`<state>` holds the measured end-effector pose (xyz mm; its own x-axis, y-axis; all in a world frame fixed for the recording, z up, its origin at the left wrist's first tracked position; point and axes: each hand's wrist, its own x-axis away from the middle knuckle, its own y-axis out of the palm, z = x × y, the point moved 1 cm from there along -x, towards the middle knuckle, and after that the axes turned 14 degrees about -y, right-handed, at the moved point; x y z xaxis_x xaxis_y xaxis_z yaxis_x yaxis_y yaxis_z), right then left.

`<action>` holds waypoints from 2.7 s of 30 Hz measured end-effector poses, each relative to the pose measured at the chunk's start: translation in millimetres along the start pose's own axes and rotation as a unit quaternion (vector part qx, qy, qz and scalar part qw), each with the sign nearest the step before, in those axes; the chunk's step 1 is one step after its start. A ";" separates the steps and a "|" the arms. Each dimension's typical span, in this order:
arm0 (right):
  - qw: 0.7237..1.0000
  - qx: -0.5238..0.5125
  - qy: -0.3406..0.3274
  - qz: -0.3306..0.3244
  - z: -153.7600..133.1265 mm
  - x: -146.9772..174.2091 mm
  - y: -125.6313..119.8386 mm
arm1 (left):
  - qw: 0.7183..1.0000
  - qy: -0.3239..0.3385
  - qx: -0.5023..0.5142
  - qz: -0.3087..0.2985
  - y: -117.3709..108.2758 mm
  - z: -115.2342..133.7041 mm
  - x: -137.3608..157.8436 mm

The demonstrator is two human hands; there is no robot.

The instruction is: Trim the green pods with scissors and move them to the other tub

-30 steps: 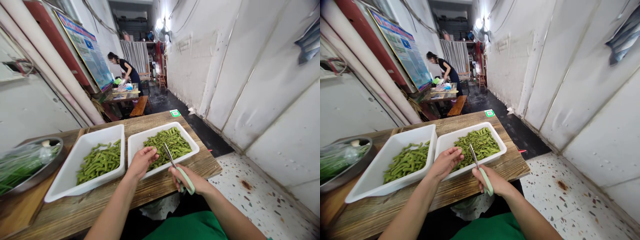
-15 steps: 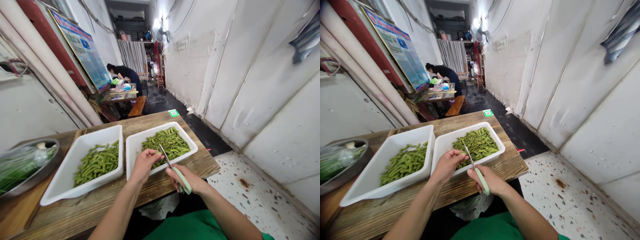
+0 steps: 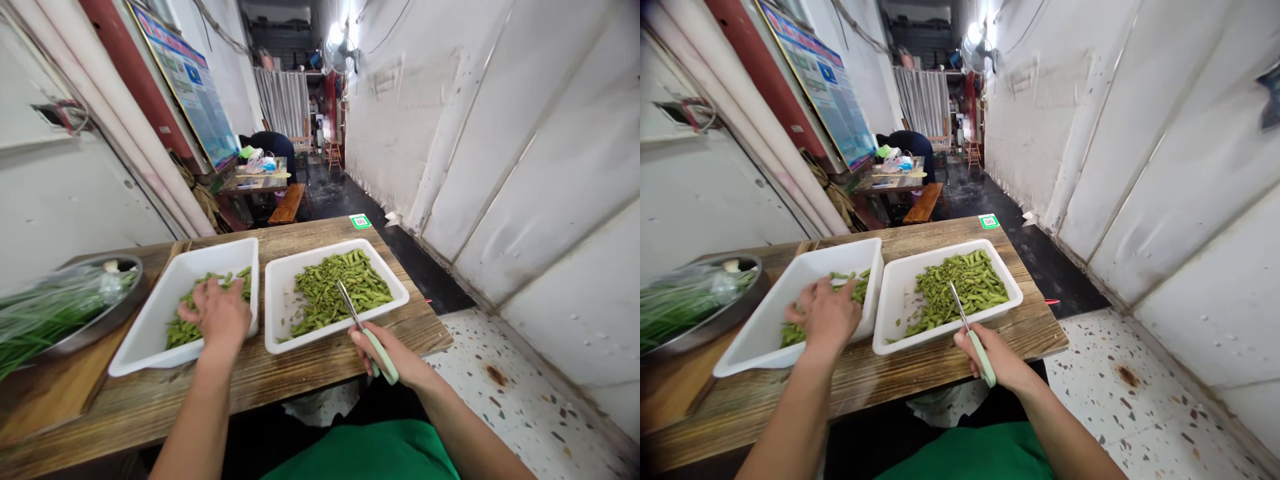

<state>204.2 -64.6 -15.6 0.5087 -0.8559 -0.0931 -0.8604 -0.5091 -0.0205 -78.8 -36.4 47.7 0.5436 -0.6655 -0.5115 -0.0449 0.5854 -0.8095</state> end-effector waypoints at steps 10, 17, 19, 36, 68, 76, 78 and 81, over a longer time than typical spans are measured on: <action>1.000 0.018 -0.007 -0.016 -6.7 -1.4 2.6 | 0.885 0.255 -0.066 -0.384 63.3 64.4 21.5; 0.999 0.023 -0.012 -0.021 -5.7 -0.3 0.5 | 0.884 0.240 -0.060 -0.397 48.3 62.2 17.9; 0.999 0.021 -0.016 -0.024 -5.1 -0.5 0.6 | 0.891 0.229 -0.039 -0.391 40.2 62.4 16.0; 0.999 0.018 0.015 -0.025 -7.5 -3.2 5.0 | 0.891 0.071 0.327 -0.307 22.0 64.6 29.9; 0.998 0.055 -0.021 -0.006 -20.7 -2.7 2.1 | 0.798 -0.020 0.425 -0.426 10.7 79.3 60.8; 1.000 -0.015 0.006 0.015 -11.0 -4.1 8.6 | 0.655 -0.184 0.549 -0.485 13.4 79.1 60.1; 1.000 -0.016 -0.011 0.001 -10.8 -3.2 9.4 | 0.593 -0.222 0.595 -0.496 12.2 80.4 60.2; 0.999 0.006 -0.032 -0.018 -11.6 -1.9 10.4 | 0.574 -0.246 0.618 -0.477 11.5 83.3 62.6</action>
<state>194.7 -69.4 -4.1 0.5362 -0.8296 -0.1559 -0.8424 -0.5377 -0.0360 24.6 -32.8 30.4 0.0106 -0.9231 0.3845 0.9341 0.1464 0.3257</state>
